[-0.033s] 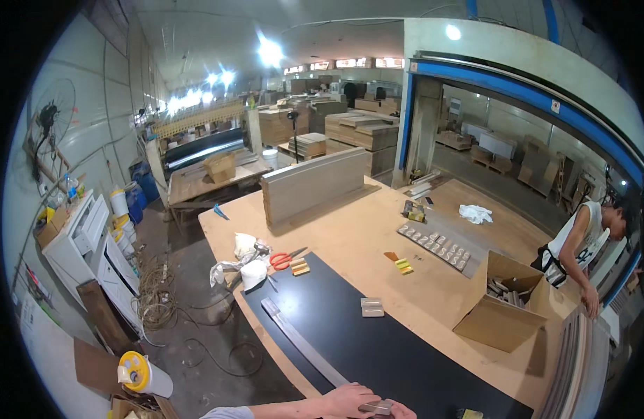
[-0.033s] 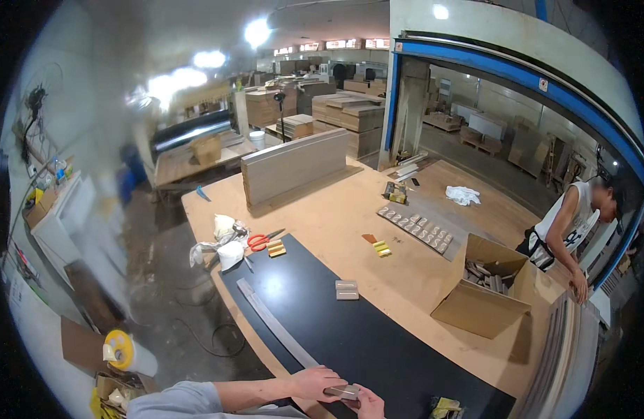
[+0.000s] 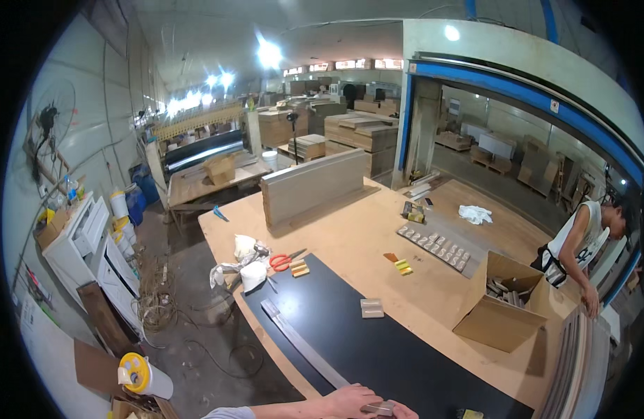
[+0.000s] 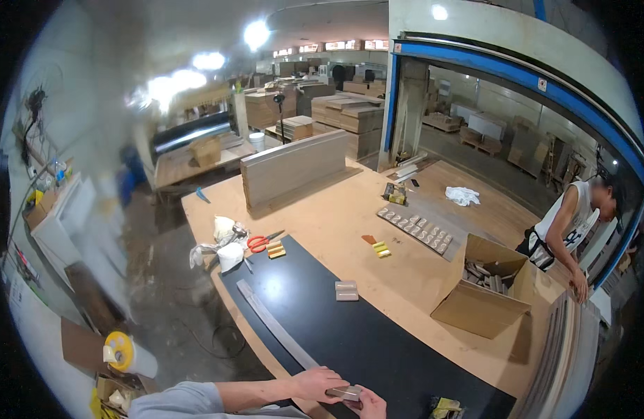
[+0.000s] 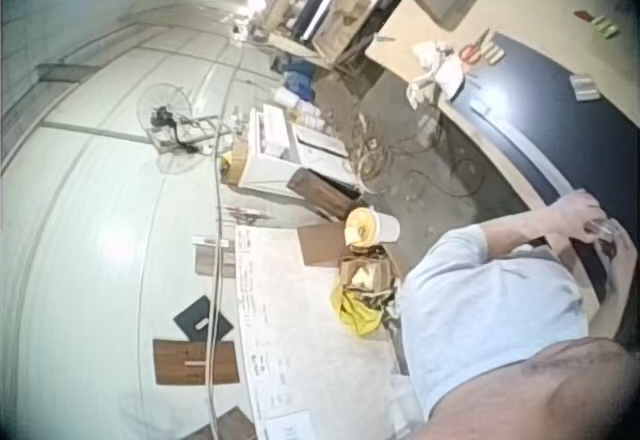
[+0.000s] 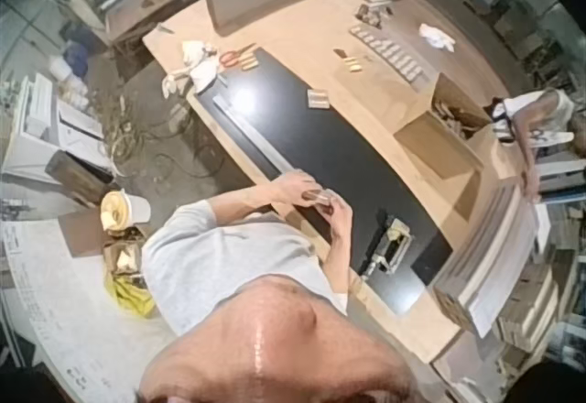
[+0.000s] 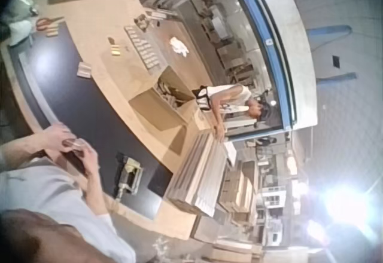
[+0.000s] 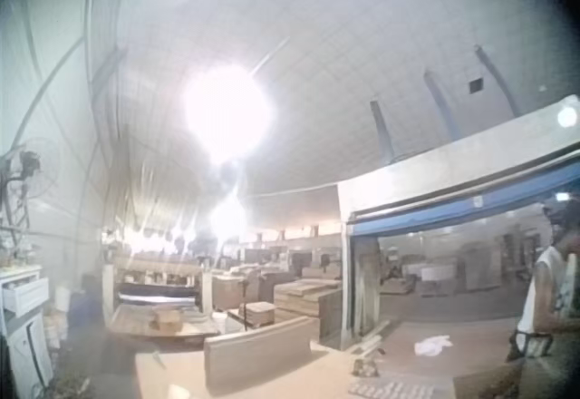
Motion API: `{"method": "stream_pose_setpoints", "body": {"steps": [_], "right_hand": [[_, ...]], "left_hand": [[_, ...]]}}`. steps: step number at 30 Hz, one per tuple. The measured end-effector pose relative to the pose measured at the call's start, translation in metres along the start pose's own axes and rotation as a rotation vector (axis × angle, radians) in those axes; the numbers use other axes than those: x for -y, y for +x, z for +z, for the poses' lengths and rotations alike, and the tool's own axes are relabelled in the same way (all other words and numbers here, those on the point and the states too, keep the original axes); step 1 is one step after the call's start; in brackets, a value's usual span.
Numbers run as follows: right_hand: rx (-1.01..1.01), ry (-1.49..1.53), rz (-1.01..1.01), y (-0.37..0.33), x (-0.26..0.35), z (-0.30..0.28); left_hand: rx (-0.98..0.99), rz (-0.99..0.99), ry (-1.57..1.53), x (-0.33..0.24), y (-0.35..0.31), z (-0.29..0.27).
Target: Using a pneumatic nail gun to attach small wooden blocks to a long wooden strip on a work table in a factory setting.
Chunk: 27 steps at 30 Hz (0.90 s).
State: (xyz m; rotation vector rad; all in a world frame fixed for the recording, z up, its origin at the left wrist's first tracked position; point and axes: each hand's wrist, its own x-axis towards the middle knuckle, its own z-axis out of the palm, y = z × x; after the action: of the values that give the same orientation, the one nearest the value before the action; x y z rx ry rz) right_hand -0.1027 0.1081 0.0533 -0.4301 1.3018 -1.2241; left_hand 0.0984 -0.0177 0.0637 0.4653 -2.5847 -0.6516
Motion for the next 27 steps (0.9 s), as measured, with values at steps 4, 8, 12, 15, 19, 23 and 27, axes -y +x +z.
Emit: {"method": "stream_pose_setpoints", "body": {"steps": [4, 8, 12, 15, 19, 23, 27], "right_hand": [[-0.025, -0.059, -0.075, -0.015, 0.023, -0.010], [-0.022, -0.059, -0.143, -0.001, 0.017, -0.037], [-0.009, 0.017, -0.089, 0.003, 0.019, -0.046], [0.042, 0.008, -0.082, 0.007, 0.013, -0.055], [0.160, 0.026, -0.152, -0.005, 0.026, -0.040], [0.274, 0.315, -0.239, 0.003, 0.022, -0.030], [0.024, 0.185, -0.196, 0.040, -0.018, -0.033]], "left_hand": [[0.036, 0.050, -0.005, -0.009, 0.029, -0.003], [0.178, 0.024, -0.087, -0.016, 0.056, -0.015], [0.270, -0.022, -0.106, -0.017, 0.069, -0.025], [0.264, -0.040, -0.126, -0.016, 0.070, -0.029], [0.149, -0.118, -0.157, -0.009, 0.063, -0.022], [0.032, -0.315, -0.409, -0.010, 0.072, -0.007], [-0.060, -0.662, -1.186, -0.025, 0.085, 0.019]]}}
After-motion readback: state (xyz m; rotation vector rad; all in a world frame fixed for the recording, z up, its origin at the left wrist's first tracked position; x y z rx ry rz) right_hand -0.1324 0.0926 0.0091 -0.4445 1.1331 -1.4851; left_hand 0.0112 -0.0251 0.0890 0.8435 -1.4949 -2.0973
